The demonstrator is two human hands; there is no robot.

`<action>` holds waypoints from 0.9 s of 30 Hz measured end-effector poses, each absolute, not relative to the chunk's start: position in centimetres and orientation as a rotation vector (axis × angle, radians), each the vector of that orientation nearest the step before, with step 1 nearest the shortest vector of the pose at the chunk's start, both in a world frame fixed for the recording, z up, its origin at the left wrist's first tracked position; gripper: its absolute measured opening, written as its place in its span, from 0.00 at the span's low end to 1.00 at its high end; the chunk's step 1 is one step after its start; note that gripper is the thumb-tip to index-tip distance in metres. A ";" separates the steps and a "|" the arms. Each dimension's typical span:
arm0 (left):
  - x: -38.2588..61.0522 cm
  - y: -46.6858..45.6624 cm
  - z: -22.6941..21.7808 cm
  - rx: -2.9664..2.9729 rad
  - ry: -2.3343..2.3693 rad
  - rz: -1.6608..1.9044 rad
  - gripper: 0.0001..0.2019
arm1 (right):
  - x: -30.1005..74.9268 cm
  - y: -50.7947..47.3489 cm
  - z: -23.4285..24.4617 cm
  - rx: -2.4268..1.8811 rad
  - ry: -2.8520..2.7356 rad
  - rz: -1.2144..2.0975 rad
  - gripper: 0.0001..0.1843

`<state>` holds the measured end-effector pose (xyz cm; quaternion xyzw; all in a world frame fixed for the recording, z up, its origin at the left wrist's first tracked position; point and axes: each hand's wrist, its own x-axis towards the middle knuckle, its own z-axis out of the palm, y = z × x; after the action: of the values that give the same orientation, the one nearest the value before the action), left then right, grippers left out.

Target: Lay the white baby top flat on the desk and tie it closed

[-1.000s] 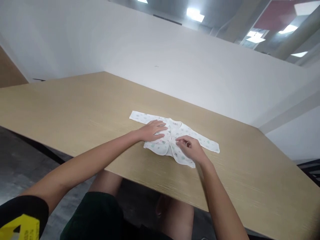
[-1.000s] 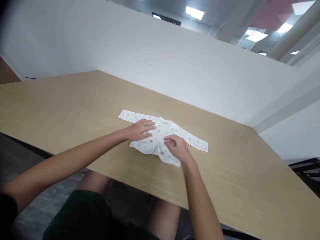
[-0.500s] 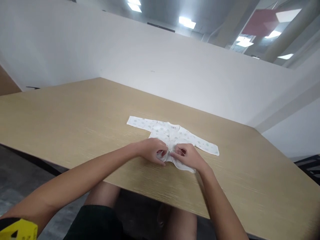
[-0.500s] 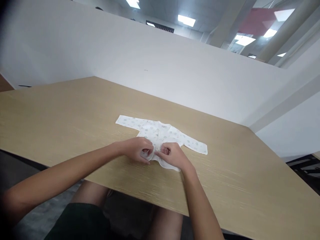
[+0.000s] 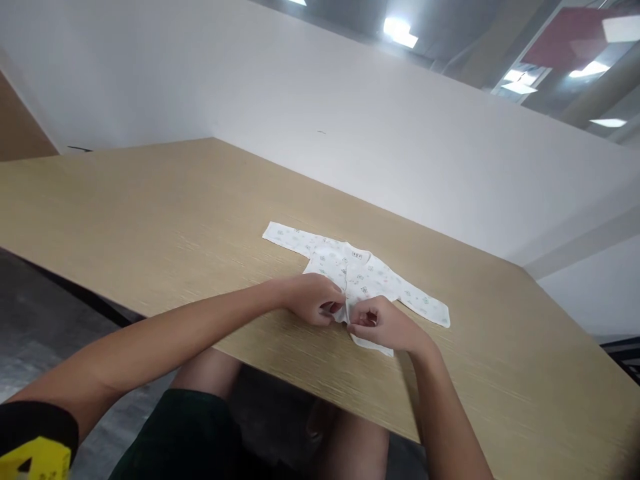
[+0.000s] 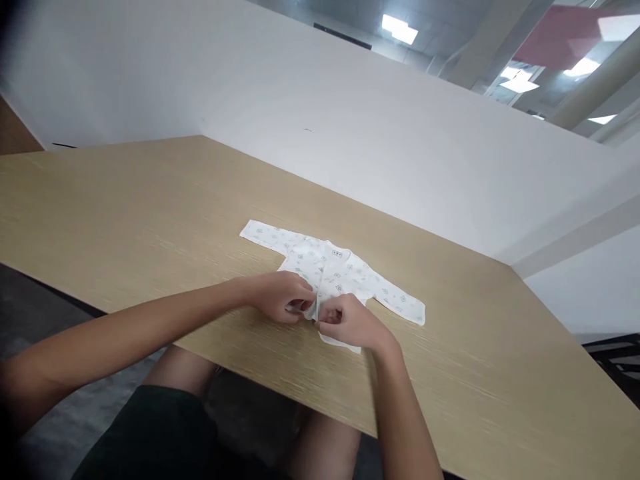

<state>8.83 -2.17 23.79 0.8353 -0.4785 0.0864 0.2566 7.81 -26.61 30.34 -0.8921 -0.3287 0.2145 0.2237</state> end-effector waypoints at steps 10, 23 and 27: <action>8.7 -2.0 23.9 2.310 -1.361 0.285 0.07 | 9.4 -26.6 29.3 -2.404 -0.844 0.093 0.17; 8.3 -1.8 24.6 2.254 -1.312 0.238 0.02 | 11.5 -27.2 27.2 -2.439 -0.917 0.078 0.19; 8.4 -1.4 25.3 2.177 -1.223 0.211 0.01 | 11.1 -27.3 27.6 -2.445 -0.890 0.049 0.16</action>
<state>8.44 -1.40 25.26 0.8252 -0.4637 0.0801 0.3124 11.13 -27.32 27.58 -0.9055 -0.3298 0.0180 0.2663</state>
